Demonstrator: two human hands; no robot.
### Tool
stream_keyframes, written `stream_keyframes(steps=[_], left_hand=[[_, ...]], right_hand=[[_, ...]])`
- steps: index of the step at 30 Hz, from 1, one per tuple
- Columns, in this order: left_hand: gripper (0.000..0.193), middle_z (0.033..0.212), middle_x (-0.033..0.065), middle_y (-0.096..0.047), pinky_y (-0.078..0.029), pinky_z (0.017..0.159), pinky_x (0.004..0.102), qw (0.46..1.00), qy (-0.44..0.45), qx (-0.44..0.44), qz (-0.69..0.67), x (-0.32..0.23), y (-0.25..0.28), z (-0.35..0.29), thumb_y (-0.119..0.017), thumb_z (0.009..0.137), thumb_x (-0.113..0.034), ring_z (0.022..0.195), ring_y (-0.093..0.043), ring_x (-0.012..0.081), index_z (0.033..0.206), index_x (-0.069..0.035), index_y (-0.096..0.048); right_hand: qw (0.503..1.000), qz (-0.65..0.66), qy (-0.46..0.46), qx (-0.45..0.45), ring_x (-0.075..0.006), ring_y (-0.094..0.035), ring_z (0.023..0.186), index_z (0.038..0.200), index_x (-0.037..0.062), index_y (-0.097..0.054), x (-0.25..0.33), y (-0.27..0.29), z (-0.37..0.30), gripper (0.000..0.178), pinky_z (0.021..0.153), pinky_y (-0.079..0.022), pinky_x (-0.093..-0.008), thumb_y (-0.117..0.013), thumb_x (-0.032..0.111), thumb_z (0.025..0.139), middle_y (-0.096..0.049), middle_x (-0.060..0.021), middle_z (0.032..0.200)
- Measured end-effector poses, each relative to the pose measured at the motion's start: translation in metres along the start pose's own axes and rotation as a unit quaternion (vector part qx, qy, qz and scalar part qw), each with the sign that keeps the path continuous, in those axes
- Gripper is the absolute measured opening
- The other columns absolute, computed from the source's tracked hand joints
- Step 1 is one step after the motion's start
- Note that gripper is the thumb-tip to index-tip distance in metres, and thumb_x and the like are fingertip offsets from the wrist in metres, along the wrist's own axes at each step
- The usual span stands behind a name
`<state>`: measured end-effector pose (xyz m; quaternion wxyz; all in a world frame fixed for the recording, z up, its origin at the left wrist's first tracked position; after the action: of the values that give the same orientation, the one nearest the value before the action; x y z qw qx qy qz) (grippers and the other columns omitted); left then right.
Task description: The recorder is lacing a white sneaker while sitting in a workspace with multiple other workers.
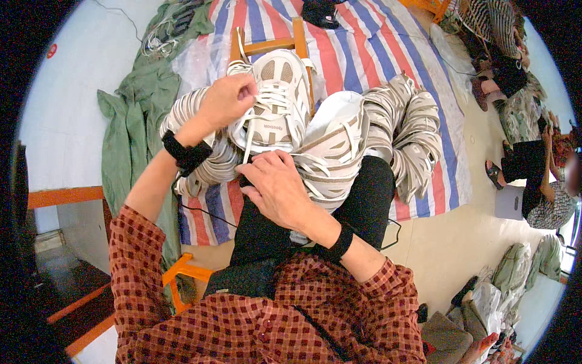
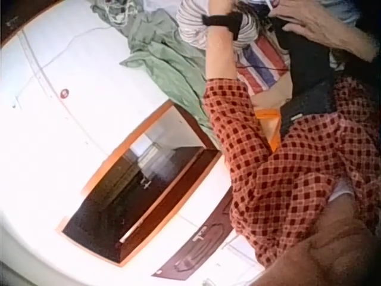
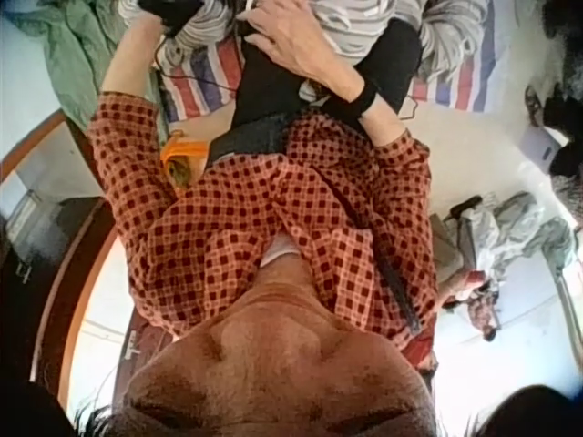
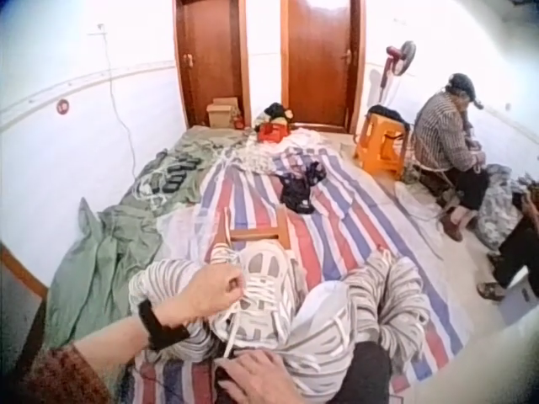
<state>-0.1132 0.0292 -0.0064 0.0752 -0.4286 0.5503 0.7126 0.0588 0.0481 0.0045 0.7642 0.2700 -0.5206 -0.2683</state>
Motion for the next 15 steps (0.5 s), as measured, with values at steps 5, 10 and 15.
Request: stream_keyframes(steps=[5, 10, 15], left_hand=[[0.011, 0.075, 0.0115, -0.055, -0.046, 0.056, 0.0413, 0.914, -0.041, -0.207, 0.346, -0.023, 0.005, -0.008, -0.056, 0.074, -0.009, 0.067, -0.059, 0.0326, 0.084, -0.008, -0.053], [0.013, 0.074, 0.0106, -0.059, -0.047, 0.058, 0.0408, 0.936, 0.146, -0.166, 0.273, 0.016, 0.003, -0.015, -0.058, 0.073, -0.014, 0.065, -0.060, 0.0301, 0.084, -0.008, -0.059], [0.013, 0.073, 0.0091, -0.058, -0.046, 0.063, 0.0378, 0.968, 0.133, -0.212, -0.007, -0.001, -0.001, -0.032, -0.061, 0.073, -0.021, 0.068, -0.057, 0.0277, 0.076, -0.008, -0.060]], right_hand=[[0.987, 0.149, -0.052, -0.013, -0.0198, -0.057, 0.078, 0.094, 0.0055, -0.063, -0.012, 0.001, -0.002, 0.014, 0.090, -0.037, -0.0382, -0.058, 0.011, 0.082, -0.059, -0.0063, 0.072], [0.915, 0.333, -0.226, 0.011, -0.0103, -0.055, 0.055, 0.087, 0.0035, -0.063, -0.044, 0.033, -0.037, 0.019, 0.055, -0.045, -0.0239, -0.047, 0.014, 0.089, -0.059, -0.0031, 0.059], [0.870, 0.373, -0.321, 0.027, -0.0065, -0.054, 0.060, 0.088, 0.0005, -0.064, -0.079, 0.069, -0.088, 0.023, 0.061, -0.042, -0.0213, -0.049, 0.018, 0.091, -0.060, -0.0010, 0.063]])
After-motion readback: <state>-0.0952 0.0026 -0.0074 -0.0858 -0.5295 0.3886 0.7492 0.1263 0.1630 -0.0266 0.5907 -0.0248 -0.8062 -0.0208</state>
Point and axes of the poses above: each hand's wrist, its own z-axis towards the middle knuckle, its own y-axis out of the back of the hand, x = y × z, the point moved 7 cm from there along z, towards the middle knuckle
